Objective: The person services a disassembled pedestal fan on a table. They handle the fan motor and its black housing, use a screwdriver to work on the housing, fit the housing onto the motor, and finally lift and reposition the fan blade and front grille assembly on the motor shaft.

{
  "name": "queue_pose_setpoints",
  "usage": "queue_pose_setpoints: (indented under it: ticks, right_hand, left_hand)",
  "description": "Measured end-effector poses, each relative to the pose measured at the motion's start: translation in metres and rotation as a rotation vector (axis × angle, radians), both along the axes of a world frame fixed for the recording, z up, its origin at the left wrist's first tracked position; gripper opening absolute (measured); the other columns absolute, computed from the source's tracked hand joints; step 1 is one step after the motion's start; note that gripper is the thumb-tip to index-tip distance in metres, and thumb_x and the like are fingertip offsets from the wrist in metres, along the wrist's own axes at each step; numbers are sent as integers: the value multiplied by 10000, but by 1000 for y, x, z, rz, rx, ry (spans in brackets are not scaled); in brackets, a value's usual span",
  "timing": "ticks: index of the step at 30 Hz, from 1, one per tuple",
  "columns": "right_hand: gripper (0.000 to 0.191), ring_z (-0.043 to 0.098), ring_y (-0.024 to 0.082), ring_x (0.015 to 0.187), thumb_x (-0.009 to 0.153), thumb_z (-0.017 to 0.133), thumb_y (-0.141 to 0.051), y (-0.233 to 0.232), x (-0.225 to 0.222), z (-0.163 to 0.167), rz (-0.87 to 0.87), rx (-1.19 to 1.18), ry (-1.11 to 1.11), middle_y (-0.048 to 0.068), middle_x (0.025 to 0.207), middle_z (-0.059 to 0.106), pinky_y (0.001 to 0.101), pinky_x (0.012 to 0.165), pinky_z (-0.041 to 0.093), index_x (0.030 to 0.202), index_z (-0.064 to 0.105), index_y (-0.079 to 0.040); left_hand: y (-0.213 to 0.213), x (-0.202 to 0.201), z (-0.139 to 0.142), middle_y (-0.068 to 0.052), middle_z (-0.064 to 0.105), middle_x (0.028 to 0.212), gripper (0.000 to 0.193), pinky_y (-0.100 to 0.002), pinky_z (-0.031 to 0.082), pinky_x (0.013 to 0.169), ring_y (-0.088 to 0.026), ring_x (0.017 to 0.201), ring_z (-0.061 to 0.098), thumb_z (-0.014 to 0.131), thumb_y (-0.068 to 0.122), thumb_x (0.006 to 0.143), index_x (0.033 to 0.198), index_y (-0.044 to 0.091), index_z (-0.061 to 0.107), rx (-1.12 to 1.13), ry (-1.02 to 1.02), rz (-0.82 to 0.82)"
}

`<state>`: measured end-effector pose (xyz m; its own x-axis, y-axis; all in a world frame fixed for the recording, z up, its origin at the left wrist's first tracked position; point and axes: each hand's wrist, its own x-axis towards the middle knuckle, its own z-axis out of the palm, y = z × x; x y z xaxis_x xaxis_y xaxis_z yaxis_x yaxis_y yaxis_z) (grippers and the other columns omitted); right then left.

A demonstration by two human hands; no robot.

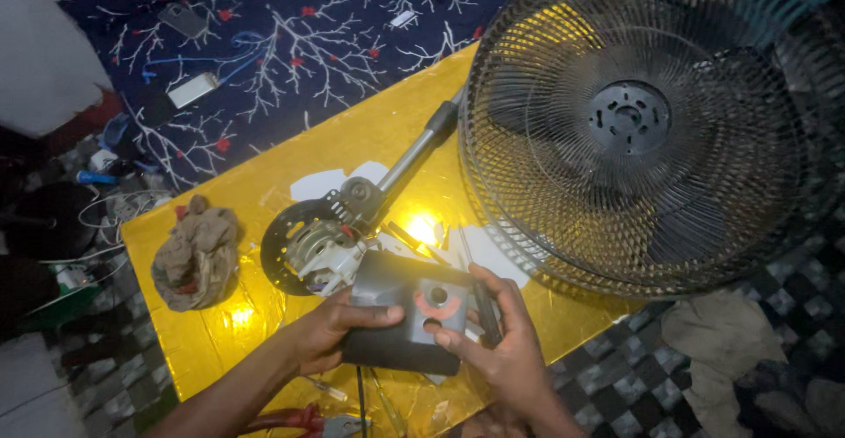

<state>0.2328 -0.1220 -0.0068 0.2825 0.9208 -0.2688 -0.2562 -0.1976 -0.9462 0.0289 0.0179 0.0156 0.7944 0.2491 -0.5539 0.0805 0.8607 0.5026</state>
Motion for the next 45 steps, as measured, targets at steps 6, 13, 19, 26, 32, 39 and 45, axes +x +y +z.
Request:
queue_pose_setpoints:
  ticks: [6,13,19,26,32,39,45]
  right_hand:
    - [794,623,295,1284,743,808,28,2,-6,7,-35,4,88,121,1334,536,435,978,595,1434,422,-25]
    - [803,623,266,1266,736,836,6,1,-5,13,-26,-48,-66,113,1317,547,428,1031,549,1442,454,-32]
    - [830,624,201,1260,703,848,-33,0,-7,16,-56,-175,-55,57,1324,564,414,1037,522,1445,481,-82]
    - [945,605,197,1202,651,853,21,3,13,16,-58,-96,-58,90,1375,556,367,1004,533,1488,430,-93]
    - [578,721,146,1049,845,755,-104,-12,34,45,-109,-155,-342,85,1109,775,307,951,547,1399,595,-56]
    - [392,728,138,965,842,764,-140,-21,25,77,-70,-231,-590,105,1023,797,294,853,571,1203,678,-15]
    - [423,674,144,1119,917,656,-113,-12,1,63,-213,-86,-392,112,1178,748,294,968,511,1318,577,-5]
  left_hand:
    - [0,1,3,-125,674,1283,618,-392,543,1026,-230,1153,691,748,131,826,1397,36,532,-5,7,-24]
    - [0,-1,-3,-137,696,1251,602,-392,546,1005,-240,1121,698,726,84,804,1375,1,553,0,-21,-21]
    - [0,0,-8,-140,702,1233,583,-396,555,1001,-238,1098,709,718,59,795,1353,-3,561,-47,-69,-23]
    - [0,3,-12,-161,695,1252,574,-404,548,1022,-257,1127,698,706,61,840,1380,-36,538,-37,-151,9]
    - [-3,8,-13,-191,689,1253,616,-421,542,1043,-277,1152,690,707,82,850,1421,-25,503,-16,-245,27]
    - [-9,14,-16,-144,681,1254,638,-429,550,1016,-257,1129,693,728,70,805,1402,0,516,16,-224,99]
    - [-14,19,-22,-116,696,1246,613,-398,554,1010,-244,1134,691,743,84,805,1385,8,560,137,-231,133]
